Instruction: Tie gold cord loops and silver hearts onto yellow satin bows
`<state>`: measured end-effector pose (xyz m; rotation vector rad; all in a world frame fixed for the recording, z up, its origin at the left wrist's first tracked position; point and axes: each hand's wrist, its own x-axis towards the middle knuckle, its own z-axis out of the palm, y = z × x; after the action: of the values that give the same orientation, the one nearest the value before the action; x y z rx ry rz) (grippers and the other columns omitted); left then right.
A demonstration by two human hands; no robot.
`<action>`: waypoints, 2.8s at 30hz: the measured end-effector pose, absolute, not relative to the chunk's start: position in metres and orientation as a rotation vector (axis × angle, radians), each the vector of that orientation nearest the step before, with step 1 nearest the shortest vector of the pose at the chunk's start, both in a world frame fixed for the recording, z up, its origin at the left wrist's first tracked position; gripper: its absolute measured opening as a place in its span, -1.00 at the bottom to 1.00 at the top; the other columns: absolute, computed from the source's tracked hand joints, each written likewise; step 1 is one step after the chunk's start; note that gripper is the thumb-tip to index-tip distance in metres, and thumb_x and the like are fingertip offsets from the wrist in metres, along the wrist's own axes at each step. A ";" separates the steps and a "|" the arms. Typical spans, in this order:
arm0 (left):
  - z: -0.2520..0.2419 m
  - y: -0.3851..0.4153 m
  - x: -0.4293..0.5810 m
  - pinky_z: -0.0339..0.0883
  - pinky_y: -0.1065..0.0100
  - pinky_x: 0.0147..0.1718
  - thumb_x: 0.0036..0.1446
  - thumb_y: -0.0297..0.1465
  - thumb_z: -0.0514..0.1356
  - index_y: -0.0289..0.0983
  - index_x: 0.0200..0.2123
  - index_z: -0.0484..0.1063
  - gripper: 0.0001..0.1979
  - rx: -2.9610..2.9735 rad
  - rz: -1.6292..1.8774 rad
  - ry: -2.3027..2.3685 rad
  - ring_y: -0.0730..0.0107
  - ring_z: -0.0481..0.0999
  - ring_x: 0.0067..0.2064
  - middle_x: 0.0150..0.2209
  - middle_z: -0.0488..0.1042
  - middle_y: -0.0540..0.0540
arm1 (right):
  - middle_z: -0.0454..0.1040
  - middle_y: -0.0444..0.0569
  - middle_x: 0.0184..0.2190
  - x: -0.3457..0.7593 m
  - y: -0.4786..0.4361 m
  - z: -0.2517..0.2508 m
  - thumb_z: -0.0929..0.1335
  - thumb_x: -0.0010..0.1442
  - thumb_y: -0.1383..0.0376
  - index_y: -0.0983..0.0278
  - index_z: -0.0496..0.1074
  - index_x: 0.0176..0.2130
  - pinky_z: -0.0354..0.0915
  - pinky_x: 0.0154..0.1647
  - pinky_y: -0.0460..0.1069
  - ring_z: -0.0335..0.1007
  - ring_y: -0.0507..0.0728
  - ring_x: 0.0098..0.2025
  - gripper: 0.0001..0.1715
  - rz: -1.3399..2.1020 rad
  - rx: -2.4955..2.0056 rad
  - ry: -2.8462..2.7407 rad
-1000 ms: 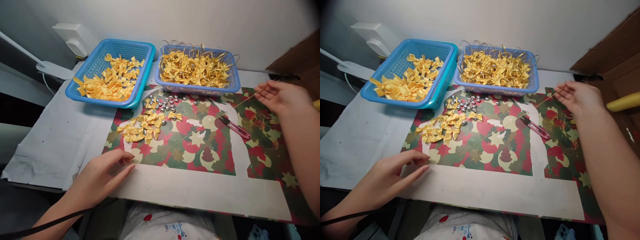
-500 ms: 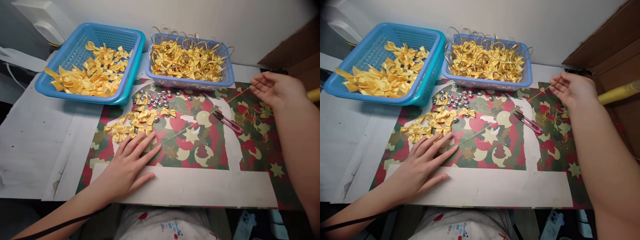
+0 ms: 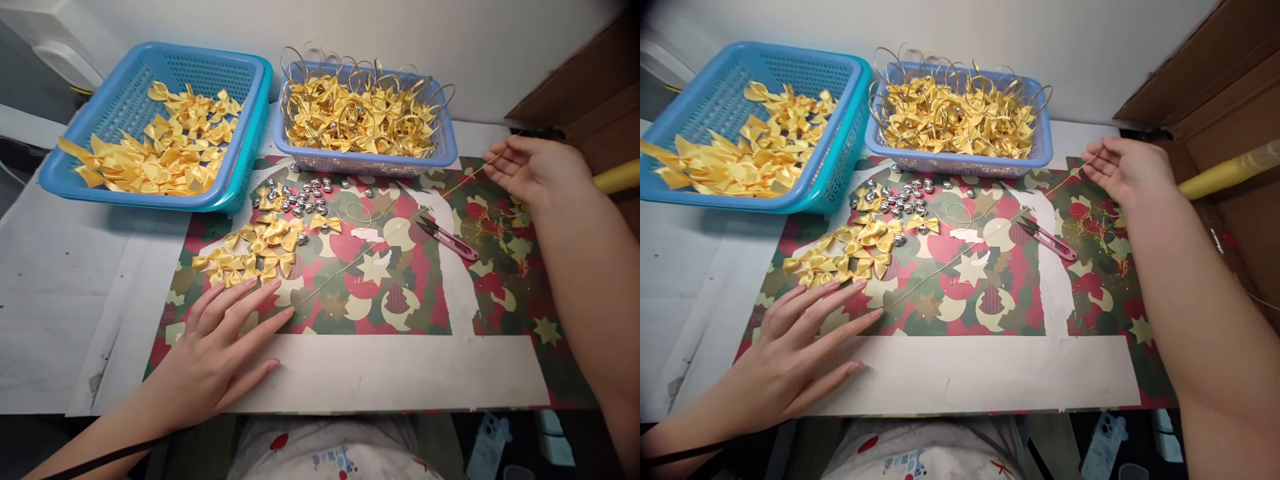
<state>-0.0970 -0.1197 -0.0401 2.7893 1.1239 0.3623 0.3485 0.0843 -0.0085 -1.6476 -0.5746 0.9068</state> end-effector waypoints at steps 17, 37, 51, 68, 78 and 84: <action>-0.046 -0.085 -0.050 -0.22 -0.15 0.29 0.19 -0.15 0.17 -0.05 0.19 0.37 -0.50 2.703 0.308 1.026 -0.17 0.01 0.36 0.41 0.01 -0.18 | 0.48 -0.05 -0.45 0.337 0.090 -0.006 0.26 0.32 0.47 0.34 0.36 -0.50 0.42 -0.30 -0.08 0.45 -0.03 -0.42 -0.65 0.942 -1.603 -0.552; -0.047 -0.111 -0.086 -0.17 -0.09 0.28 0.15 -0.21 0.22 0.02 0.24 0.29 -0.43 2.745 0.275 1.011 -0.15 0.14 0.29 0.41 0.01 -0.13 | 0.45 -0.04 -0.44 0.336 0.097 -0.013 0.22 0.34 0.47 0.35 0.38 -0.53 0.41 -0.30 -0.11 0.42 -0.05 -0.41 -0.59 0.944 -1.650 -0.548; -0.042 -0.079 -0.040 0.28 0.06 -0.03 0.17 -0.30 0.25 -0.26 -0.20 0.50 -0.82 2.622 0.582 1.253 0.05 0.41 0.00 -0.09 0.52 -0.20 | 0.51 -0.05 -0.47 0.330 0.097 -0.012 0.25 0.32 0.47 0.31 0.36 -0.49 0.40 -0.26 -0.08 0.48 -0.01 -0.39 -0.66 0.992 -1.663 -0.523; -0.052 -0.084 -0.030 0.07 0.25 -0.28 0.36 -0.42 0.01 -0.29 -0.43 0.37 -0.71 2.780 0.456 1.276 0.24 0.31 -0.32 -0.40 0.45 -0.09 | 0.45 -0.12 -0.56 0.328 0.107 -0.017 0.25 0.31 0.56 0.37 0.35 -0.43 0.37 -0.31 -0.10 0.41 -0.08 -0.53 -0.71 0.952 -1.724 -0.650; -0.049 -0.097 -0.045 0.05 0.27 -0.28 0.32 -0.49 0.04 -0.26 -0.42 0.31 -0.78 2.574 0.496 1.293 0.27 0.34 -0.30 -0.38 0.45 -0.04 | 0.50 -0.02 -0.44 0.330 0.112 -0.023 0.25 0.23 0.47 0.45 0.22 -0.58 0.27 -0.30 -0.02 0.42 -0.17 -0.50 -0.65 0.964 -1.817 -0.704; -0.051 -0.099 -0.046 0.04 0.27 -0.28 0.32 -0.49 0.05 -0.26 -0.41 0.31 -0.79 2.560 0.494 1.297 0.26 0.34 -0.30 -0.37 0.45 -0.05 | 0.54 0.14 -0.40 0.335 0.112 -0.031 0.37 0.02 0.32 0.59 0.31 -0.61 0.19 -0.37 0.07 0.51 -0.01 -0.39 -0.64 0.747 -1.907 -0.856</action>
<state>-0.0464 -0.0993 -0.0506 2.5598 1.2974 0.4943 0.3346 0.1123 -0.0312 -1.9069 -0.8562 0.7467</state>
